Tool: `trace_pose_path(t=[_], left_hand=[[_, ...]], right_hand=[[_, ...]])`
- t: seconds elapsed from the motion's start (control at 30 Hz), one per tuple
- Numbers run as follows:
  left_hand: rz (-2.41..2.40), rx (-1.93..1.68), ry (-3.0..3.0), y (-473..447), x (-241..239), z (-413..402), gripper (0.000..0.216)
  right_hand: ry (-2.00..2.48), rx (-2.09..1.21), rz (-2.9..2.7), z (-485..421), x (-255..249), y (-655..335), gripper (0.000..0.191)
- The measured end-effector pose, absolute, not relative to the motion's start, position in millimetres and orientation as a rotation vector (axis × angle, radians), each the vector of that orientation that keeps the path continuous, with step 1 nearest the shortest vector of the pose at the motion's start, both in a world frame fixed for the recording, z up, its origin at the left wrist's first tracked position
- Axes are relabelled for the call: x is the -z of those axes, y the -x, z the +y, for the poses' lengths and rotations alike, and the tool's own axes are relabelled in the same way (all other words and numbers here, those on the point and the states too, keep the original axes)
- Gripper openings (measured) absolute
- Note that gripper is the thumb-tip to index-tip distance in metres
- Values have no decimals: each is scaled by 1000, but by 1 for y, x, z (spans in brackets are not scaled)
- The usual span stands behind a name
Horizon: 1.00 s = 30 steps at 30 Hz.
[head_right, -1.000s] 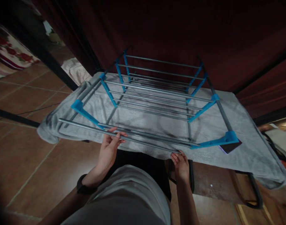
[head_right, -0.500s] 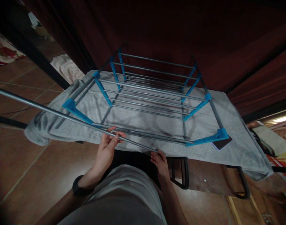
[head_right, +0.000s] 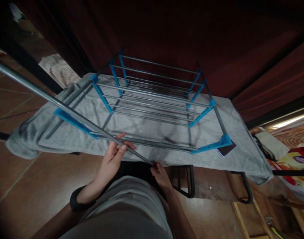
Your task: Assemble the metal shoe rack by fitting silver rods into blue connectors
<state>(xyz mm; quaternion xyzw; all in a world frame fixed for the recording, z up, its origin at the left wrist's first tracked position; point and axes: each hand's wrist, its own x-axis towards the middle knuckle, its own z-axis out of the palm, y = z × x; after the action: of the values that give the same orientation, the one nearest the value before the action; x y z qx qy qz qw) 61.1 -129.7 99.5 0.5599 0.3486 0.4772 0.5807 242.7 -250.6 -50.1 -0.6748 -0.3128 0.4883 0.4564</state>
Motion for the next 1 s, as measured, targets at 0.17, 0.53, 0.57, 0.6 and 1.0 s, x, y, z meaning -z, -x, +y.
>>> trace_pose_path(t=[0.17, 0.53, 0.57, 0.6, 1.0], left_hand=[[785, -1100, -1398, -63, -109, -126, 46], [738, -882, -2136, -58, -117, -118, 41], [701, -856, -2218, -59, -115, -118, 41], [666, -835, -2283, -60, -113, -117, 42], [685, -567, -2541, -57, -59, -104, 45]], right_hand=[[1717, -1139, -948, -249, 38, -240, 30], [1640, -1035, -1030, -242, 14, -258, 28], [1647, -1021, -1049, -242, 12, -261, 29], [1650, -1014, -1055, -241, 10, -263, 30], [1492, -1004, -666, -237, -9, -271, 36]])
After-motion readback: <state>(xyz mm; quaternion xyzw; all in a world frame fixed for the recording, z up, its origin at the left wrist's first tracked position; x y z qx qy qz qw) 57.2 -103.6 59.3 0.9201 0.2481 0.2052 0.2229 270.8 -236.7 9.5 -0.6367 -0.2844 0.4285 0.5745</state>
